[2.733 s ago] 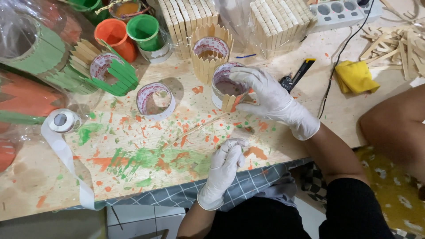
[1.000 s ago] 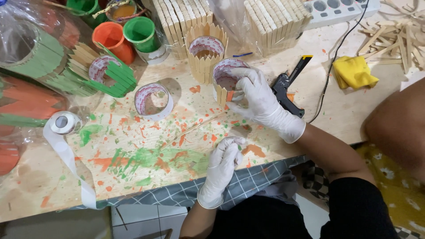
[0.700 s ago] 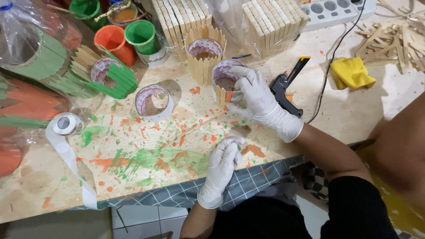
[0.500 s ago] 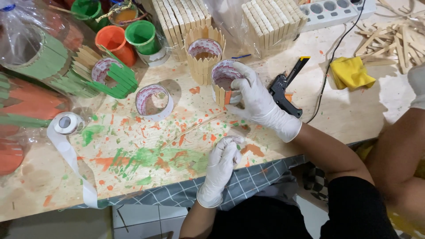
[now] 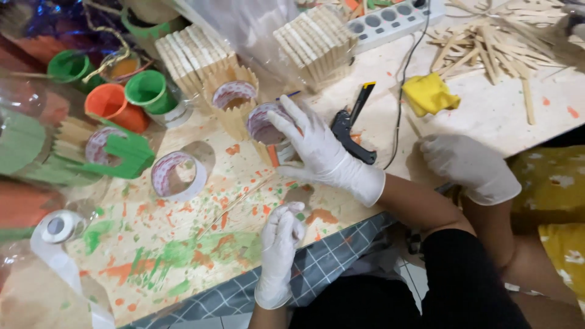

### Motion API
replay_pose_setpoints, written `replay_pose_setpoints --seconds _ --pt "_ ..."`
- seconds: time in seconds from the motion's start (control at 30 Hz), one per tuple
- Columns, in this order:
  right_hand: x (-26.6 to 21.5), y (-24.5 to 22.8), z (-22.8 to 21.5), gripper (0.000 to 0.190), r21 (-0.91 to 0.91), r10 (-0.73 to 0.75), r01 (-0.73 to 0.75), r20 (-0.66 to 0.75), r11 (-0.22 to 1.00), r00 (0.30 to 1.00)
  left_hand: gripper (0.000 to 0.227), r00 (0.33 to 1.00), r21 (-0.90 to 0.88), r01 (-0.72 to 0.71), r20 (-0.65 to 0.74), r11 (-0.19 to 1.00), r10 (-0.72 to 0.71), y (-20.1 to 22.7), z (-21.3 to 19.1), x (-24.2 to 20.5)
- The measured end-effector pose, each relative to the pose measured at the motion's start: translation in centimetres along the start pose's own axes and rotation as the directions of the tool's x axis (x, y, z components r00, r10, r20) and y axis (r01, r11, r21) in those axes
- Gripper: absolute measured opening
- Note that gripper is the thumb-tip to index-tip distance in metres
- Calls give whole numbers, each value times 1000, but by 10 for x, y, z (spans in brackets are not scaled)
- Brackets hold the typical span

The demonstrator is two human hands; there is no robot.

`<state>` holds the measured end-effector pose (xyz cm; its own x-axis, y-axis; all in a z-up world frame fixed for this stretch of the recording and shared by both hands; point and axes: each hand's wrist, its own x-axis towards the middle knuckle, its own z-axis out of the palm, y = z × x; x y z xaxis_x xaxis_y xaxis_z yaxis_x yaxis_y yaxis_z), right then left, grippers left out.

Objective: Using a hot glue gun to attach popsicle sticks to a circular base to create a decorative container.

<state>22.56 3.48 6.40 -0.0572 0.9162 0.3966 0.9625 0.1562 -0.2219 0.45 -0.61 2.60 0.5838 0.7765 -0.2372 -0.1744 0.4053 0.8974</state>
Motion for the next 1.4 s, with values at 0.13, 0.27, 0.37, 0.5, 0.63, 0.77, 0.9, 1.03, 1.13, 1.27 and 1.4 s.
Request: replay_pose_setpoints --seconds 0.13,0.27,0.37,0.5,0.63,0.77,0.9,1.03,1.13,1.27,1.4 --pt "-19 -26 -33 121 -17 168 -168 5 986 986 30 999 -122 -25 40 992 30 -20 -10 2" --pt "-62 -27 -71 88 258 146 -122 -74 958 987 26 1000 -102 4 -23 995 -7 -22 -8 4" --pt "-95 -11 -69 65 347 239 -172 -161 922 958 29 1000 -110 -7 -2 994 6 -25 -9 4" --pt "-138 30 -54 36 93 593 -591 -252 801 765 29 999 -66 -39 5 997 39 -28 -11 5" --pt "-174 78 -51 34 57 619 -673 -456 737 640 30 997 10 -76 -8 997 76 -26 -6 11" --pt "-180 98 -50 48 141 856 -894 -384 425 346 31 995 75 -55 -79 996 61 -18 3 12" --pt "-189 113 -37 56 27 850 -920 -393 391 350 30 999 27 -29 -38 999 30 -15 3 10" --pt "-176 103 -40 59 195 846 -879 -424 435 324 32 988 100 87 -133 991 -73 3 13 12" --pt "-174 95 -38 52 220 827 -853 -446 472 343 23 993 72 66 -100 995 -59 -2 9 12" --pt "-166 70 -45 59 304 691 -660 -556 687 462 25 998 50 34 -56 998 -31 -4 6 12" --pt "-112 -7 -56 43 688 630 -43 -634 724 448 28 988 340 -136 117 931 102 -7 6 10"
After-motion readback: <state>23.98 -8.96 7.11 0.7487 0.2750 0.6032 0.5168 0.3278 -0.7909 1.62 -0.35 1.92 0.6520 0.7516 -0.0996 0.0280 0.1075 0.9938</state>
